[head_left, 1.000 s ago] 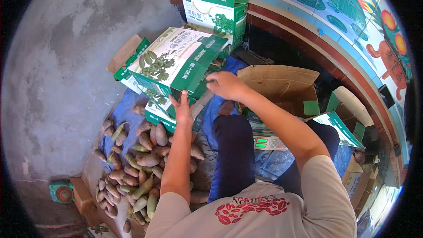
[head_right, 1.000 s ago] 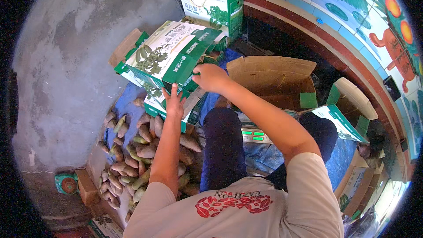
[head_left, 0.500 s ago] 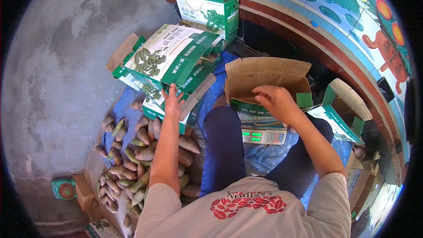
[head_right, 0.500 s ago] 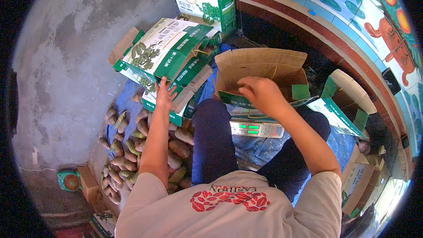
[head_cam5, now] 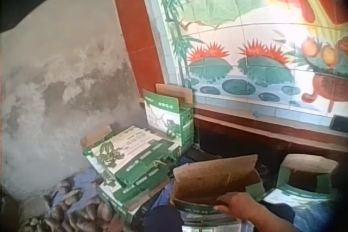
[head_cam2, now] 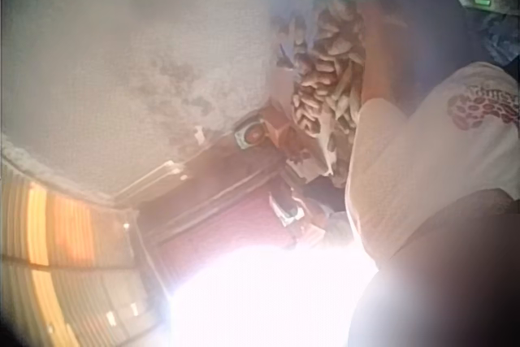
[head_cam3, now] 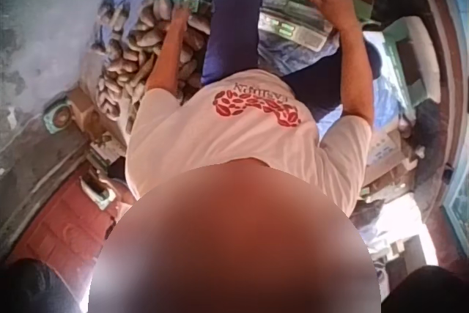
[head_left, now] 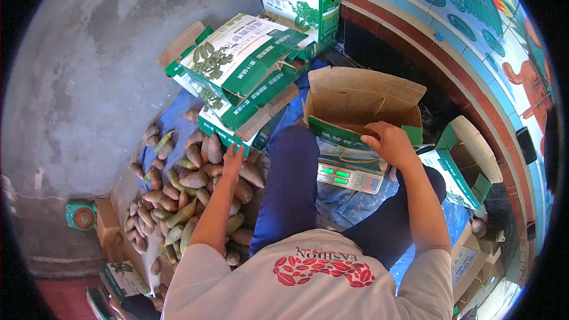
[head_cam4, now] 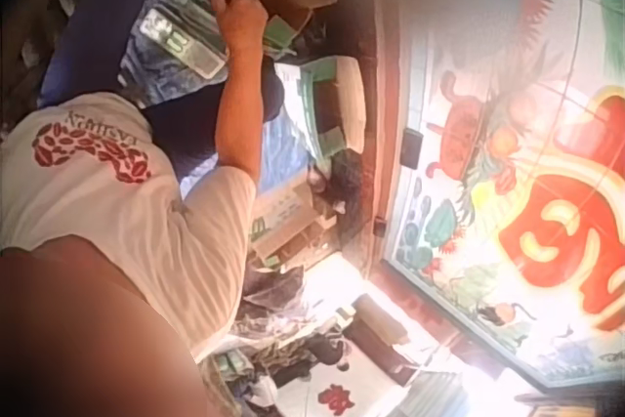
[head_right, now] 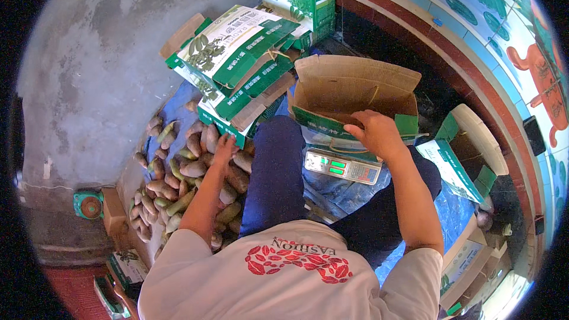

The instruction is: Sorting tubers from a pile and packing them into cardboard boxes while using a scale to weigh them.

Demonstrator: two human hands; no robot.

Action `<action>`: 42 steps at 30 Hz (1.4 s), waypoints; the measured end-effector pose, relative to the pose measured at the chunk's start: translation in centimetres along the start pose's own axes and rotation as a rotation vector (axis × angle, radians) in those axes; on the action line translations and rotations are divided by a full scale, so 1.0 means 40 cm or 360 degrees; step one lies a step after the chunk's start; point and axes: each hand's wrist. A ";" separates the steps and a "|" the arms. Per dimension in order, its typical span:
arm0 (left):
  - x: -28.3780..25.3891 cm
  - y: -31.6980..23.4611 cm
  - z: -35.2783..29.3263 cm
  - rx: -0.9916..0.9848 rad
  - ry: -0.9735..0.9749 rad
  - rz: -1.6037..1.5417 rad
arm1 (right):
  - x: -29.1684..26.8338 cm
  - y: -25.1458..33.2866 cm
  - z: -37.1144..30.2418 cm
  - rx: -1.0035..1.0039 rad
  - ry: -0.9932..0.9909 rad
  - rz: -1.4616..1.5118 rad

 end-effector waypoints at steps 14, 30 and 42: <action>-0.137 0.411 -0.117 -0.0228 0.0155 0.1746 | 0.017 -0.021 -0.028 -0.0062 0.0290 -0.0355; -0.120 0.312 -0.196 0.0038 0.0235 0.1855 | -0.011 -0.049 -0.058 0.0046 0.0216 -0.0346; -0.186 0.388 -0.179 -0.0008 0.0220 0.1649 | -0.005 -0.040 -0.041 0.0043 0.0274 -0.0371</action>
Point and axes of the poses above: each hand's wrist, its own z-axis towards the middle knuckle, its own x-axis out of the palm, y = z × x, and after that the axes turned 8 degrees about -x, right-handed
